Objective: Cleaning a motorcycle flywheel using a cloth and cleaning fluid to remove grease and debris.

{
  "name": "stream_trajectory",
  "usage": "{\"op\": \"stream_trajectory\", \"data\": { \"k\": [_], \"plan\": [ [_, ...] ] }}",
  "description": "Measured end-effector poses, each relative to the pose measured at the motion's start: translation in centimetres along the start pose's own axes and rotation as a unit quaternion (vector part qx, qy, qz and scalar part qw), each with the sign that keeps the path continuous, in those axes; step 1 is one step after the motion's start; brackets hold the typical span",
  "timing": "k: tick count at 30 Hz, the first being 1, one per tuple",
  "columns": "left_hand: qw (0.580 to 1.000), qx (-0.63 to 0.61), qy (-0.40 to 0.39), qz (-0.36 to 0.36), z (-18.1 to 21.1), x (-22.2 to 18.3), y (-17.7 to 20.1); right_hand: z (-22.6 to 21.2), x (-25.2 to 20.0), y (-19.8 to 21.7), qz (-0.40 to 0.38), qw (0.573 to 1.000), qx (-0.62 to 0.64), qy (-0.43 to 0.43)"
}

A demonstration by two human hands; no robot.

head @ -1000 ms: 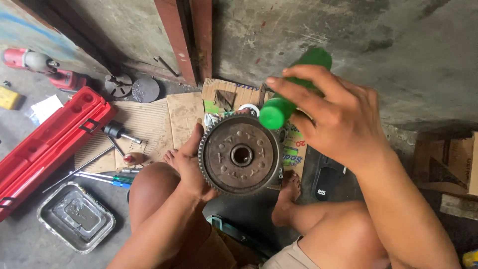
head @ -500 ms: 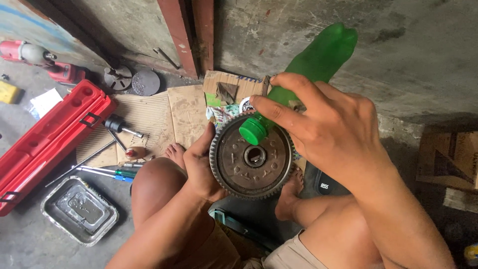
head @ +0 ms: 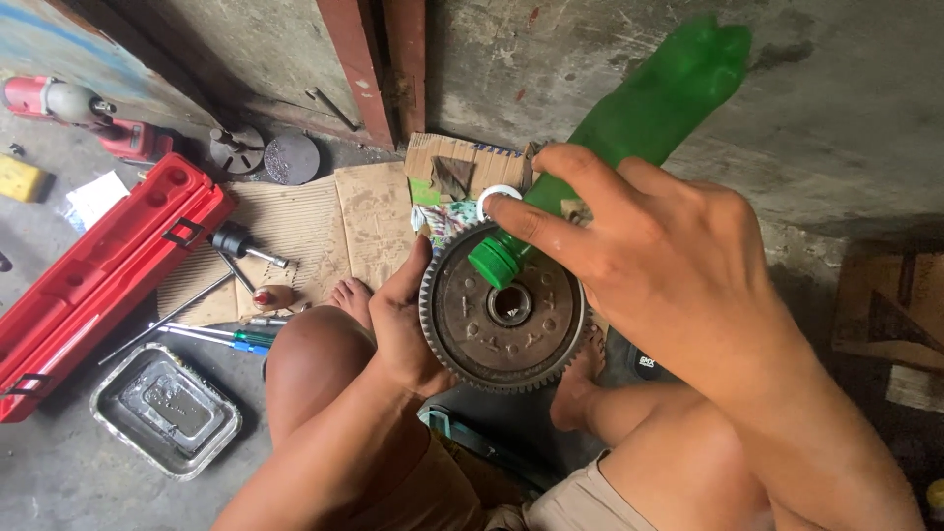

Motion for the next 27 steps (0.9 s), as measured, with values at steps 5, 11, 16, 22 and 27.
{"op": "stream_trajectory", "data": {
  "k": [5,11,16,22,27],
  "plan": [
    [1.000,0.002,0.020,-0.005,-0.5,0.3,0.7,-0.1,0.1,-0.2,-0.027,1.000,-0.012,0.011],
    [1.000,-0.002,0.022,0.005,-0.6,0.2,0.6,-0.1,0.0,-0.2,-0.028,0.999,-0.034,0.016],
    [0.999,-0.015,0.027,-0.024,-0.9,0.3,0.5,-0.2,-0.1,-0.3,-0.042,0.997,-0.059,0.021],
    [0.999,-0.023,0.022,-0.038,-1.0,0.3,0.1,-0.5,0.0,-0.2,-0.060,0.995,-0.073,0.023],
    [0.999,-0.018,0.027,-0.026,-1.0,0.3,0.4,-0.6,0.1,-0.1,-0.059,0.995,-0.082,0.020]
  ]
}}
Point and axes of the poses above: each hand's wrist, its own x-axis towards the middle knuckle, its own y-axis out of the back of the hand, z = x × y, the point moved 8 cm from there along x, towards the middle knuckle, and after that the axes turned 2 degrees about y, right-handed, at the moved point
